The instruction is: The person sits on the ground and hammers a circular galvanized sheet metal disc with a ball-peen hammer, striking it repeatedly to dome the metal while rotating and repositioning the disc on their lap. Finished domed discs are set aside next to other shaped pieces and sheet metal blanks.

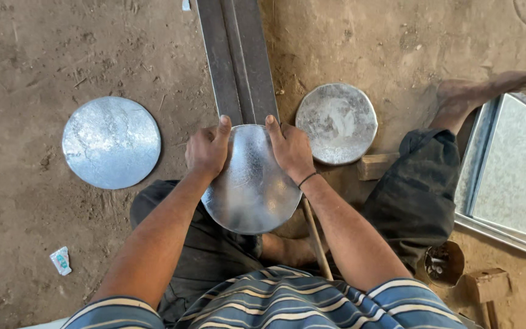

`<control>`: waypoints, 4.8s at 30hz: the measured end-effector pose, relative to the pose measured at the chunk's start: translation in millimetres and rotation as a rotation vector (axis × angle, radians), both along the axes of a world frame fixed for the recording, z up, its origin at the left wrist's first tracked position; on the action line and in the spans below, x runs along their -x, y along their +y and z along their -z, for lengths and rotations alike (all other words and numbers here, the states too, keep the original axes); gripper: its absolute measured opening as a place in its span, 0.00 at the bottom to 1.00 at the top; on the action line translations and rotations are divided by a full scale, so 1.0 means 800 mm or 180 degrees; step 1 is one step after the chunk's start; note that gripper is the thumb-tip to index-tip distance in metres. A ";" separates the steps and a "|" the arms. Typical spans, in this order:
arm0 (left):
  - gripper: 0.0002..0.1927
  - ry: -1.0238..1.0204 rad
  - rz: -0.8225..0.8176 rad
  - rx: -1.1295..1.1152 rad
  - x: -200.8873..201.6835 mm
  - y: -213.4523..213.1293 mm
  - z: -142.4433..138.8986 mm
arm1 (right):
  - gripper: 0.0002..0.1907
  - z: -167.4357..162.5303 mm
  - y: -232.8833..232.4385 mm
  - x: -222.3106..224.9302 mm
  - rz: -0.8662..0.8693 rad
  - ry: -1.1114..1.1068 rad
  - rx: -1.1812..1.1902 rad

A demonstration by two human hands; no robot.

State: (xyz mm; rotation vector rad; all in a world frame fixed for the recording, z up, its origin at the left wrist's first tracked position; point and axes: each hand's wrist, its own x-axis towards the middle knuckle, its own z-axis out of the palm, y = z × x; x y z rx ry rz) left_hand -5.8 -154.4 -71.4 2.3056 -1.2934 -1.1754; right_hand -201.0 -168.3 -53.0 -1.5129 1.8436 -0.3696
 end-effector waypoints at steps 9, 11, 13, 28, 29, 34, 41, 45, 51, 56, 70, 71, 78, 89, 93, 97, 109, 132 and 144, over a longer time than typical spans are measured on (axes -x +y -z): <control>0.25 0.0999 -0.0497 -0.0103 -0.022 0.035 -0.038 | 0.31 -0.038 0.049 0.063 0.0588 -0.1308 0.1369; 0.24 0.1326 -0.0507 -0.0040 -0.045 0.059 -0.035 | 0.27 -0.039 0.107 0.099 0.0631 -0.0578 0.0931; 0.20 0.1747 -0.0879 0.0324 -0.052 0.071 -0.033 | 0.23 -0.027 0.179 0.117 0.0215 0.0308 0.0160; 0.24 0.1603 -0.0980 0.0445 -0.017 0.117 -0.053 | 0.16 0.000 0.291 0.207 0.1698 -0.3790 -0.0715; 0.23 0.1548 -0.1003 0.0522 -0.013 0.118 -0.052 | 0.16 0.002 0.295 0.199 0.1745 -0.4002 -0.0678; 0.19 0.1367 -0.0778 0.1115 0.004 0.123 -0.050 | 0.18 0.022 0.297 0.174 0.1854 -0.3486 -0.0850; 0.19 0.0641 -0.0894 0.1314 0.026 0.124 -0.053 | 0.16 0.027 0.293 0.175 0.2183 -0.3434 -0.0710; 0.19 0.0966 -0.1195 0.1177 0.042 0.123 -0.051 | 0.11 0.021 0.290 0.177 0.0673 -0.2521 -0.0153; 0.17 0.0874 -0.1149 0.1461 0.048 0.125 -0.046 | 0.12 0.021 0.299 0.182 0.2448 -0.3700 -0.0171; 0.22 0.1050 -0.1304 0.1681 0.049 0.129 -0.040 | 0.11 0.041 0.312 0.184 0.1079 -0.3190 -0.0656; 0.16 0.0750 -0.1298 0.1535 0.061 0.135 -0.043 | 0.10 0.040 0.312 0.188 0.2059 -0.3504 -0.0306; 0.17 0.0730 -0.1334 0.1493 0.063 0.135 -0.045 | 0.10 0.038 0.312 0.188 0.2028 -0.3177 -0.0426; 0.16 0.1429 -0.1405 0.1855 0.071 0.139 -0.046 | 0.14 0.039 0.317 0.188 0.2034 -0.3837 -0.0472; 0.21 0.1207 -0.1905 0.1823 0.091 0.143 -0.039 | 0.12 0.033 0.316 0.179 0.2075 -0.3538 -0.0197; 0.23 0.0684 -0.2100 0.1441 0.103 0.144 -0.034 | 0.08 0.036 0.314 0.178 0.0978 -0.3321 -0.0463; 0.23 0.1116 -0.2401 0.1603 0.111 0.149 -0.030 | 0.14 0.041 0.314 0.171 0.1961 -0.3181 -0.0301; 0.42 0.1091 -0.2415 0.1541 0.076 0.123 -0.045 | 0.11 0.014 0.308 0.175 0.2185 -0.3418 0.0190; 0.23 0.2142 -0.2685 0.1577 0.106 0.145 -0.027 | 0.08 0.042 0.313 0.170 0.1140 -0.2409 0.0110; 0.37 0.1421 -0.1535 0.0854 0.053 0.094 -0.052 | 0.08 0.028 0.308 0.180 0.1261 -0.2988 -0.0127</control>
